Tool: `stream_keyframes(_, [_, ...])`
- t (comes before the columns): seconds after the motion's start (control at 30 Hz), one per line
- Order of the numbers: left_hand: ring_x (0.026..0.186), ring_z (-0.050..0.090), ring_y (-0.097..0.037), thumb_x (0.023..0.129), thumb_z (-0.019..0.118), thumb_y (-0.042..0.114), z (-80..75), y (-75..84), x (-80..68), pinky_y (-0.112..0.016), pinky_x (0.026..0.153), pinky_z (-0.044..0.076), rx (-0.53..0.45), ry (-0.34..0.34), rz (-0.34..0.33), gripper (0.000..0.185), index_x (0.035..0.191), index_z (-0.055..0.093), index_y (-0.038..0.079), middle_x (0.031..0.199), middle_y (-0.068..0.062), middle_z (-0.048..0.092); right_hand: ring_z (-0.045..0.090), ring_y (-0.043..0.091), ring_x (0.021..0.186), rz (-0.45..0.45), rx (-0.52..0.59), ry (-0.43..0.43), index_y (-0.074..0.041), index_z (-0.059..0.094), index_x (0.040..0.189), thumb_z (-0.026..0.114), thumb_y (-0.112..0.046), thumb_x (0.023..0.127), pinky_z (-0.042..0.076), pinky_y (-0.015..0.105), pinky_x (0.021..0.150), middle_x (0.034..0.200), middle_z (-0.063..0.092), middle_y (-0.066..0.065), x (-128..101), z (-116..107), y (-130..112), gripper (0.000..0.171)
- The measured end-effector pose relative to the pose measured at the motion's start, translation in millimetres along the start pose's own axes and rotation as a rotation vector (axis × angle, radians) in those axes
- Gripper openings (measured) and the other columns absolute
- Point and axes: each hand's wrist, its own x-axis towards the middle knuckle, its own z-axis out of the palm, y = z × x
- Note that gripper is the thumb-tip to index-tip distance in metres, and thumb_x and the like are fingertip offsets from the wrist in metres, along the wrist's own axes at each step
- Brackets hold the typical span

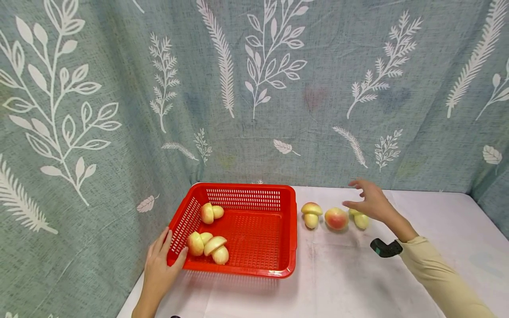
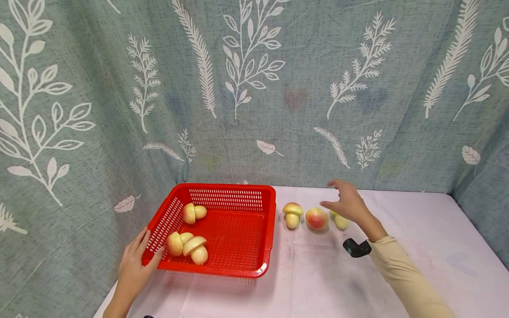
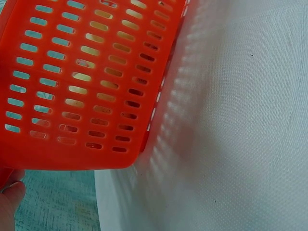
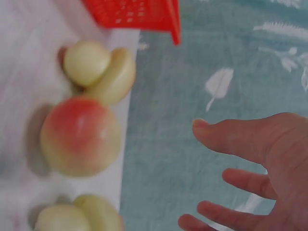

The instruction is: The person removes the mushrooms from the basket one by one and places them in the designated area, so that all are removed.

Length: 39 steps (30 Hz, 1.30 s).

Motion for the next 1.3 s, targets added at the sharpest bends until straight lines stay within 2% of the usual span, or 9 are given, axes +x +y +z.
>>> stream_keyframes(0.33, [0.12,0.038,-0.04,0.079,0.073,0.022,-0.3,-0.1,-0.8,-0.062,0.091,0.033,-0.001,-0.005,-0.008,0.067,0.132,0.048,-0.01,0.14,-0.021,0.043,0.057,0.038,0.097,-0.14,0.058,-0.038,0.003,0.054,0.121,0.076,-0.017,0.079,0.048,0.05,0.078,0.118,0.056,0.025,11,10,-39,0.051])
stream_keyframes(0.57, [0.121,0.038,-0.04,0.078,0.073,0.022,0.7,-1.5,-0.8,-0.062,0.091,0.033,-0.005,0.001,-0.006,0.067,0.132,0.048,-0.01,0.14,-0.02,0.043,0.057,0.032,0.098,-0.227,0.103,-0.08,-0.003,0.057,0.12,0.075,-0.015,0.08,0.053,0.039,0.071,0.119,0.058,0.016,18,16,-65,0.045])
stream_keyframes(0.7, [0.121,0.038,-0.041,0.078,0.073,0.022,1.0,-1.9,-0.7,-0.063,0.091,0.033,-0.002,0.001,-0.007,0.067,0.132,0.048,-0.01,0.14,-0.02,0.043,0.058,0.03,0.096,-0.268,0.111,-0.107,-0.005,0.058,0.118,0.075,-0.016,0.081,0.054,0.037,0.071,0.118,0.059,0.013,21,19,-77,0.042])
stream_keyframes(1.03, [0.122,0.038,-0.04,0.079,0.073,0.023,-0.6,-2.4,0.0,-0.064,0.092,0.034,0.008,-0.014,-0.019,0.068,0.133,0.047,-0.009,0.141,-0.019,0.043,0.058,0.026,0.095,-0.338,0.134,-0.184,-0.005,0.059,0.116,0.074,-0.017,0.081,0.053,0.032,0.07,0.115,0.061,0.009,28,31,-107,0.04])
stream_keyframes(1.3, [0.122,0.038,-0.04,0.078,0.073,0.023,-1.4,-1.2,-0.6,-0.064,0.091,0.034,0.01,-0.013,-0.013,0.068,0.133,0.047,-0.009,0.141,-0.019,0.043,0.056,0.028,0.095,-0.397,0.154,-0.249,-0.006,0.059,0.114,0.073,-0.015,0.081,0.051,0.029,0.067,0.112,0.061,0.007,37,46,-128,0.037])
